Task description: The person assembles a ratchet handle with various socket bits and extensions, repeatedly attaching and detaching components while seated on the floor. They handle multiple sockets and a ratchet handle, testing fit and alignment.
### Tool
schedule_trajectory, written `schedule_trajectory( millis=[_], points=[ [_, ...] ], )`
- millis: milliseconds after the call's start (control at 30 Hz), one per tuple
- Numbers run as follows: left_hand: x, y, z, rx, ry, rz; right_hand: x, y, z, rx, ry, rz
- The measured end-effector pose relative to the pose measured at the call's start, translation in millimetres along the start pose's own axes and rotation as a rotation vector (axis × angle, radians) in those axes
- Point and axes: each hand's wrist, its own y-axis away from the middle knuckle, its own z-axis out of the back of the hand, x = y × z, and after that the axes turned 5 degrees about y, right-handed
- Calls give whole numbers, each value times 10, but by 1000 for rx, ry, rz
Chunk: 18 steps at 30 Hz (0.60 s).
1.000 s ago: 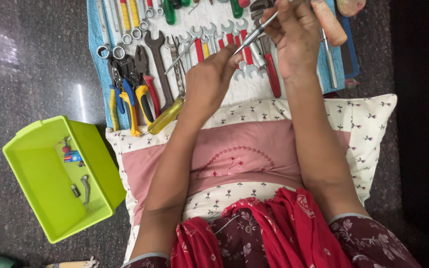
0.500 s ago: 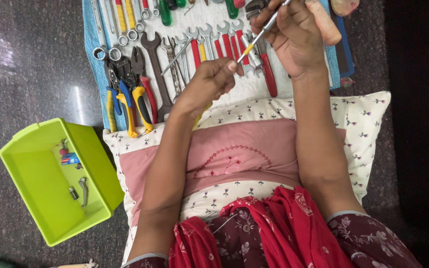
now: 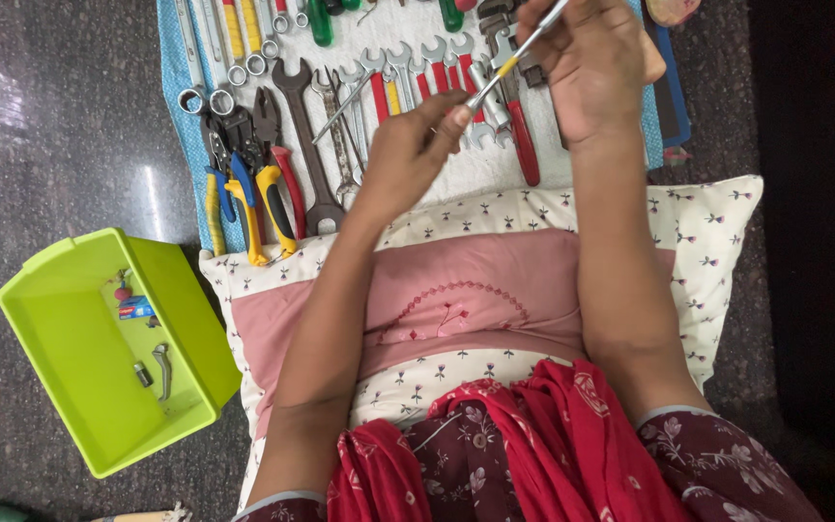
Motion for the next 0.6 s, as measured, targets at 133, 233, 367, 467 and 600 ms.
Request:
schedule_trajectory(
  millis=[133, 233, 367, 467, 600],
  points=[
    [145, 54, 199, 154, -145, -106, 102, -37, 228, -82, -37, 96],
    [252, 11, 180, 465, 129, 249, 141, -60, 412, -264, -228, 75],
    [273, 17, 25, 391, 16, 164, 64, -77, 615, -336, -272, 174],
    [246, 29, -102, 141, -419, -56, -6, -133, 765, -344, -146, 242],
    [256, 35, -134, -36, -593, -143, -48, -147, 862, -326, -147, 213]
  ],
)
